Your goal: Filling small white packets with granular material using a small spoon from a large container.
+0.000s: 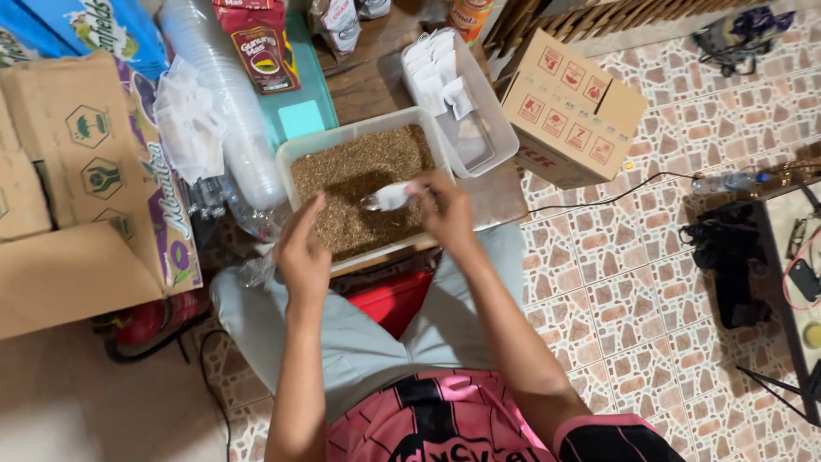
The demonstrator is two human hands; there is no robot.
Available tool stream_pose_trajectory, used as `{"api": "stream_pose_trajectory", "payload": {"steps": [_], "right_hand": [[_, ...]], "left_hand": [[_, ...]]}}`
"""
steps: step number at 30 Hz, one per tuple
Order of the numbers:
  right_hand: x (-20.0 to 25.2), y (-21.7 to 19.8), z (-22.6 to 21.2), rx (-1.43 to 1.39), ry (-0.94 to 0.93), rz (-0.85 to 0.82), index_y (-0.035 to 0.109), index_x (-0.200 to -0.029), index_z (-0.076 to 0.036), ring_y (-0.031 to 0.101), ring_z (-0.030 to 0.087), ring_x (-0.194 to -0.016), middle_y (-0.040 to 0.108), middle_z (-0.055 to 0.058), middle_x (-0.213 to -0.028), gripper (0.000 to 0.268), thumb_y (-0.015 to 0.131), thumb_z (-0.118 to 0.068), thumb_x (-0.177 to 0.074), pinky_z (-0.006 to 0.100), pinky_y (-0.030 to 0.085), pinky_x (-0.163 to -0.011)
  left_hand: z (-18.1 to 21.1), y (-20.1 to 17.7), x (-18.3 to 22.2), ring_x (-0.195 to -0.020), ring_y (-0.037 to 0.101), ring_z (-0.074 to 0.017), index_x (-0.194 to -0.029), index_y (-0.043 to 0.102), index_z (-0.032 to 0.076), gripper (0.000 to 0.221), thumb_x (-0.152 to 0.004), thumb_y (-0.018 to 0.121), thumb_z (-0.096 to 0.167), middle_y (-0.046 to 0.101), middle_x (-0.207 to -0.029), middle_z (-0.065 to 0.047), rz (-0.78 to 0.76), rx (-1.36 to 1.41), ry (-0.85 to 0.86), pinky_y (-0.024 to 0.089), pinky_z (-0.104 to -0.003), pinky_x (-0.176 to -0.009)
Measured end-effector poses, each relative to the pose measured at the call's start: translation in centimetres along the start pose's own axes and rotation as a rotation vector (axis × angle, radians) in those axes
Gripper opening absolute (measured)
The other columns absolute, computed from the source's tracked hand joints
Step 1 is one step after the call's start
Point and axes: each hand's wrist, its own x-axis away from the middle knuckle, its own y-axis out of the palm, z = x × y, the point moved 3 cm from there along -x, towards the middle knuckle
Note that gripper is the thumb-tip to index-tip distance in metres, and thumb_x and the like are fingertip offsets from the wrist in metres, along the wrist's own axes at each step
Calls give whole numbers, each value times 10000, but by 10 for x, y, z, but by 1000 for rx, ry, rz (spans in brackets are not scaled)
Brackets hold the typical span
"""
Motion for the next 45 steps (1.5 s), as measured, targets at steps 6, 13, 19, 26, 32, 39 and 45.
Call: {"api": "stream_pose_trajectory", "payload": {"steps": [6, 13, 19, 26, 32, 39, 45], "right_hand": [[-98, -89, 52, 351, 116, 3, 676, -1072, -4, 686, 237, -645, 714, 98, -731, 81, 601, 1, -1043, 369, 533, -722], [-147, -77, 145, 713, 249, -287, 636, -887, -5, 648, 282, -742, 701, 164, -835, 151, 501, 38, -940, 393, 529, -621], [-147, -66, 157, 692, 192, -157, 634, -993, 12, 664, 306, -797, 714, 171, -913, 116, 693, 34, -895, 395, 536, -664], [-127, -52, 125, 526, 99, -45, 408, -1476, 77, 692, 228, -624, 700, 240, -1059, 615, 638, 75, -906, 408, 634, -654], [-108, -59, 121, 445, 20, -29, 436, -1445, -1, 767, 337, -1005, 615, 262, -1352, 634, 745, 44, -893, 427, 646, -852], [-94, -71, 137, 732, 278, -265, 817, -923, -12, 753, 271, -762, 798, 139, -909, 190, 636, -72, -919, 378, 615, -800], [-108, -56, 109, 708, 211, -415, 682, -1078, -10, 647, 382, -966, 604, 253, -1129, 225, 515, -161, -1076, 481, 625, -922]], "left_hand": [[6, -16, 52, -1011, 714, -354, -1059, 764, -9, 457, -880, 427, -262, 678, -1205, -184, 228, -36, 117, 615, -450, -888], [13, -2, 108, -1094, 691, -320, -1077, 700, -39, 423, -875, 411, -272, 646, -1159, -193, 146, 121, 39, 633, -356, -960], [-1, 0, 110, -1059, 705, -289, -1040, 718, 16, 472, -844, 396, -268, 684, -1112, -147, 112, 42, -12, 606, -368, -964], [-17, 3, 111, -1003, 710, -265, -985, 725, 9, 427, -827, 431, -259, 694, -1069, -131, 116, 49, -53, 610, -337, -909], [-15, 2, 109, -989, 701, -269, -964, 727, -4, 425, -823, 411, -252, 690, -1049, -140, 125, 57, -52, 605, -341, -906], [-12, 4, 108, -986, 698, -263, -978, 723, -9, 431, -815, 415, -262, 692, -1053, -142, 104, 85, -43, 597, -325, -855], [-19, 4, 115, -976, 701, -273, -949, 725, -19, 431, -805, 400, -264, 697, -1032, -148, 113, 84, -44, 594, -338, -821]]}}
